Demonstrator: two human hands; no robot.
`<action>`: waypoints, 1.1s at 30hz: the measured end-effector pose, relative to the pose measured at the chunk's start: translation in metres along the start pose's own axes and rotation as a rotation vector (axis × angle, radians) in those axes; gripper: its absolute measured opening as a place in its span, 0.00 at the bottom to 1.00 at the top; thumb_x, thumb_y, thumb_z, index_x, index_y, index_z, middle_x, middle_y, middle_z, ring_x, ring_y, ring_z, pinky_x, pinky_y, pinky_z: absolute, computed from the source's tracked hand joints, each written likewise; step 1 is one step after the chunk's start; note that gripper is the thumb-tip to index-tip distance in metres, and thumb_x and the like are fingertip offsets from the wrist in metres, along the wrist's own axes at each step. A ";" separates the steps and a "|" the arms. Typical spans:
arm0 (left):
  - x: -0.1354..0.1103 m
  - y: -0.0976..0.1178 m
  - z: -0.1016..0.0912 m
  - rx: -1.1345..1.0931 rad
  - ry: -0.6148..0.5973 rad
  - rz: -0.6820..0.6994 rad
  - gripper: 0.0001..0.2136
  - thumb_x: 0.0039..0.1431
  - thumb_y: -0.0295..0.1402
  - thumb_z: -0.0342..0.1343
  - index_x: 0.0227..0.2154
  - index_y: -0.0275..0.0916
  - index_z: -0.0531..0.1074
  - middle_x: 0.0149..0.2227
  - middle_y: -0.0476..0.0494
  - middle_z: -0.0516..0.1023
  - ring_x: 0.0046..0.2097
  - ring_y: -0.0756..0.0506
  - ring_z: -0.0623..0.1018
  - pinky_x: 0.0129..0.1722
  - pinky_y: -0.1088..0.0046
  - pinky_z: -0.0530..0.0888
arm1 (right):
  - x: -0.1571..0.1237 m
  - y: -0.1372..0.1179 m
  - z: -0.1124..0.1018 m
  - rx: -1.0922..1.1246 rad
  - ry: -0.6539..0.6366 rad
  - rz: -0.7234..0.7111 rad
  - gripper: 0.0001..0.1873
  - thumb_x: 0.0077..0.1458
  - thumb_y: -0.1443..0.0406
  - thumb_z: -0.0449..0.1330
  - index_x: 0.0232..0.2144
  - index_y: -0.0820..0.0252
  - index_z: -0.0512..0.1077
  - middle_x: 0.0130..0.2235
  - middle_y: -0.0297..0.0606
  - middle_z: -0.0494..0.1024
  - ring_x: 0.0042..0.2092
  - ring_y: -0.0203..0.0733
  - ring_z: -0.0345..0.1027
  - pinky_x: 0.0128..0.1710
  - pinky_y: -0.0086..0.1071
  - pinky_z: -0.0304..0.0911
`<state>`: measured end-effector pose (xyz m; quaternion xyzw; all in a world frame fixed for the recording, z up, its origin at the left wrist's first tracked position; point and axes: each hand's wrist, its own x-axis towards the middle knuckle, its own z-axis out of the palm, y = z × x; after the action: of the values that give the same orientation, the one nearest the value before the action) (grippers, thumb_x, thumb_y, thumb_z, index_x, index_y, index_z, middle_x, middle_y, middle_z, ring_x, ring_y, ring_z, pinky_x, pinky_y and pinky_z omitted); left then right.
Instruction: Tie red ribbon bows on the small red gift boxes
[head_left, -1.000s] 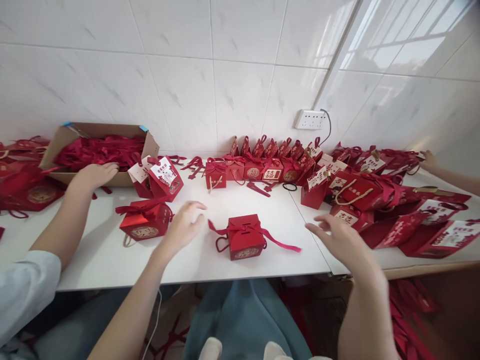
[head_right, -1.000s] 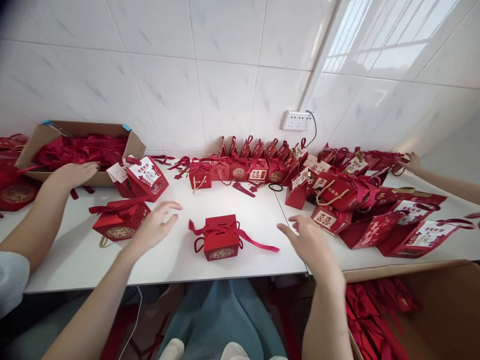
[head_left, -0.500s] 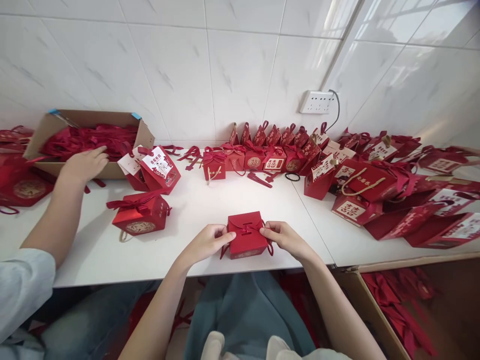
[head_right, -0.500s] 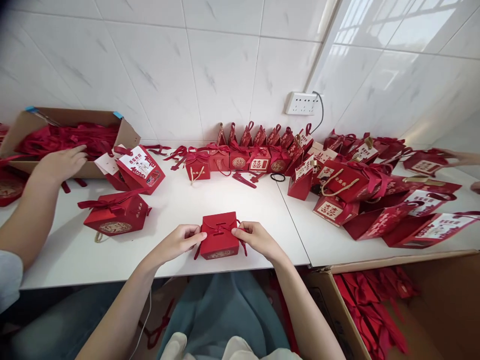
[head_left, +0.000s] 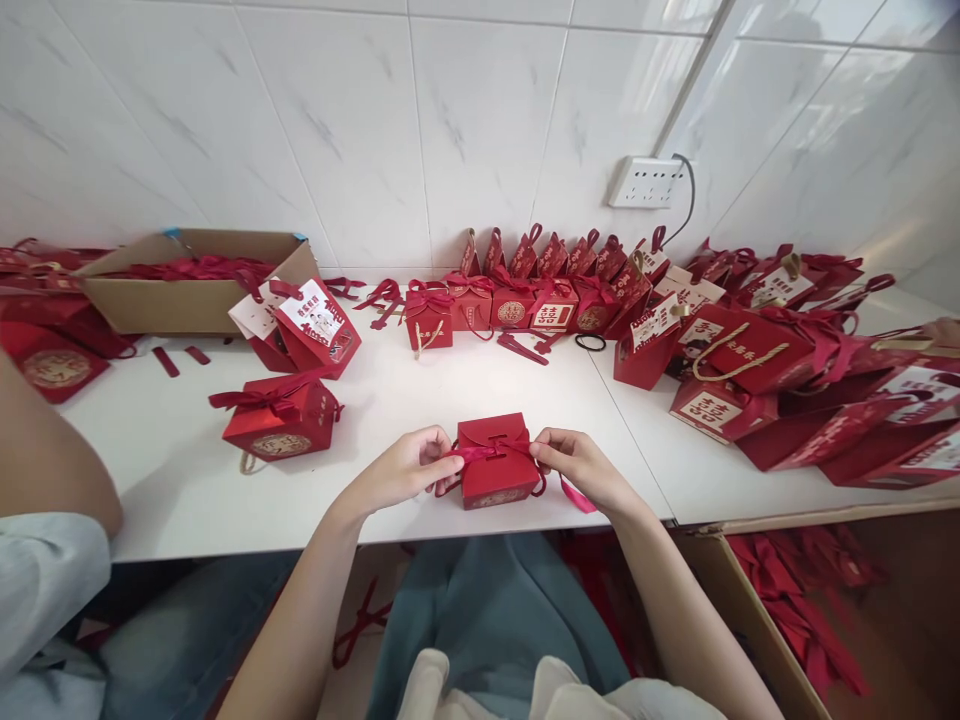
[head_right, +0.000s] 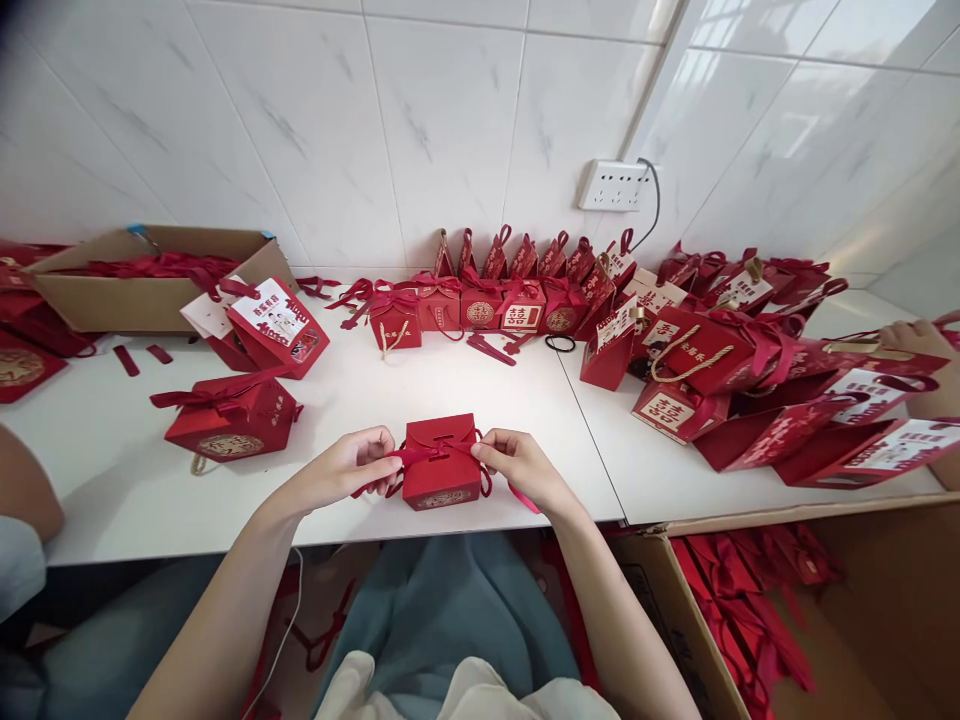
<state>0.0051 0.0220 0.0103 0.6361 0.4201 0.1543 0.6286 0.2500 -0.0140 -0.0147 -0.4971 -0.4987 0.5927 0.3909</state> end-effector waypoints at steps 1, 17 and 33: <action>0.001 0.001 -0.001 0.022 -0.014 -0.010 0.15 0.55 0.46 0.51 0.25 0.39 0.59 0.21 0.52 0.68 0.23 0.53 0.66 0.20 0.78 0.58 | 0.000 -0.002 -0.001 -0.008 -0.003 -0.006 0.19 0.45 0.51 0.63 0.22 0.62 0.66 0.22 0.30 0.65 0.26 0.32 0.55 0.29 0.29 0.51; 0.016 -0.032 0.006 -0.145 0.041 0.117 0.18 0.51 0.43 0.53 0.16 0.38 0.54 0.18 0.54 0.56 0.22 0.53 0.61 0.24 0.76 0.59 | -0.007 0.001 -0.016 -0.155 -0.011 0.028 0.17 0.43 0.54 0.64 0.22 0.62 0.69 0.21 0.29 0.64 0.25 0.32 0.52 0.26 0.30 0.47; 0.002 -0.001 0.017 0.024 0.126 0.120 0.16 0.55 0.40 0.49 0.17 0.39 0.56 0.17 0.54 0.58 0.22 0.53 0.60 0.23 0.76 0.57 | -0.017 -0.034 0.012 -0.145 -0.046 -0.060 0.18 0.47 0.51 0.61 0.27 0.61 0.68 0.28 0.36 0.71 0.26 0.34 0.60 0.26 0.30 0.58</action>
<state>0.0182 0.0119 0.0061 0.6566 0.4218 0.2265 0.5828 0.2405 -0.0257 0.0225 -0.4952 -0.5640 0.5542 0.3599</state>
